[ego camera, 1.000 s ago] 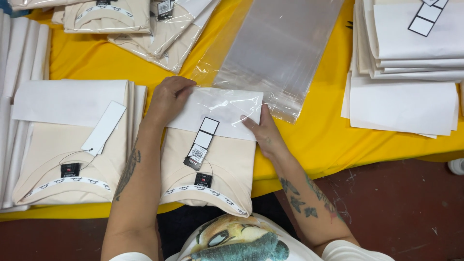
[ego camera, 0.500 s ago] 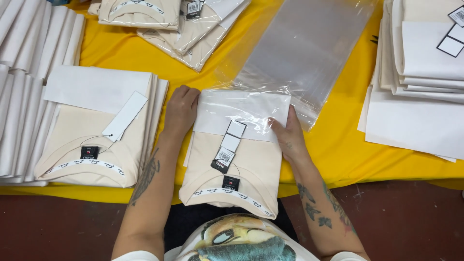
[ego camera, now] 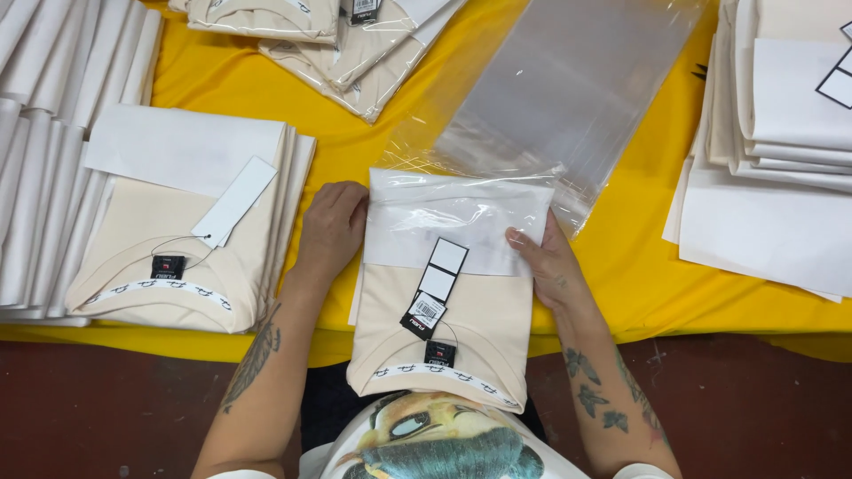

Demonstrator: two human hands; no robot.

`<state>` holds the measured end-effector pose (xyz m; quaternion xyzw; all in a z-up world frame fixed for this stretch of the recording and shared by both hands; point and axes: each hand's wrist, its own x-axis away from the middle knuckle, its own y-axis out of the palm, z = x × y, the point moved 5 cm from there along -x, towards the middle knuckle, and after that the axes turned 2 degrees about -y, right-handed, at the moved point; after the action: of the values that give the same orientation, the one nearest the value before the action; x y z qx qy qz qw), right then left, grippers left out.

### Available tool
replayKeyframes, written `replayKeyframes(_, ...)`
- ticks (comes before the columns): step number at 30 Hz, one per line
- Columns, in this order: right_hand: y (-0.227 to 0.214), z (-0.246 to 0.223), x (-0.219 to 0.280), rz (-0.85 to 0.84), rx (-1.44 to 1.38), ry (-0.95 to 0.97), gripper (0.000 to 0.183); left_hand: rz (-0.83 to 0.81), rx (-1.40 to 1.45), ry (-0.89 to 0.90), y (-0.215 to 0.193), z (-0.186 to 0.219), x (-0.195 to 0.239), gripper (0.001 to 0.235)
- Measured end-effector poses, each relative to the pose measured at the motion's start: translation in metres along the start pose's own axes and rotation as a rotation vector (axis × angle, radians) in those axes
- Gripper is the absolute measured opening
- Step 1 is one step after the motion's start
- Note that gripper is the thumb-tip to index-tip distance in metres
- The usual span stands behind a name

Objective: Folding t-shirts and placing them into plastic bags for final packaging

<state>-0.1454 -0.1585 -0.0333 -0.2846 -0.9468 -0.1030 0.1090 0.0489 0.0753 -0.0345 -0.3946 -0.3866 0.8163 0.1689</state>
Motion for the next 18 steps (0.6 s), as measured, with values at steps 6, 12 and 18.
replayKeyframes(6,-0.002,-0.006,0.007,0.033,0.028,0.044,0.075,-0.026,0.064,-0.013,0.013,-0.004,0.02,0.01)
replayKeyframes(12,0.006,-0.035,0.026,0.187,0.366,-0.14,0.081,-0.083,0.012,0.002,-0.026,0.029,0.043,0.011)
replayKeyframes(18,-0.025,-0.016,0.028,0.295,1.028,-0.848,0.004,-0.018,-0.062,0.074,-0.038,0.037,0.049,0.012)
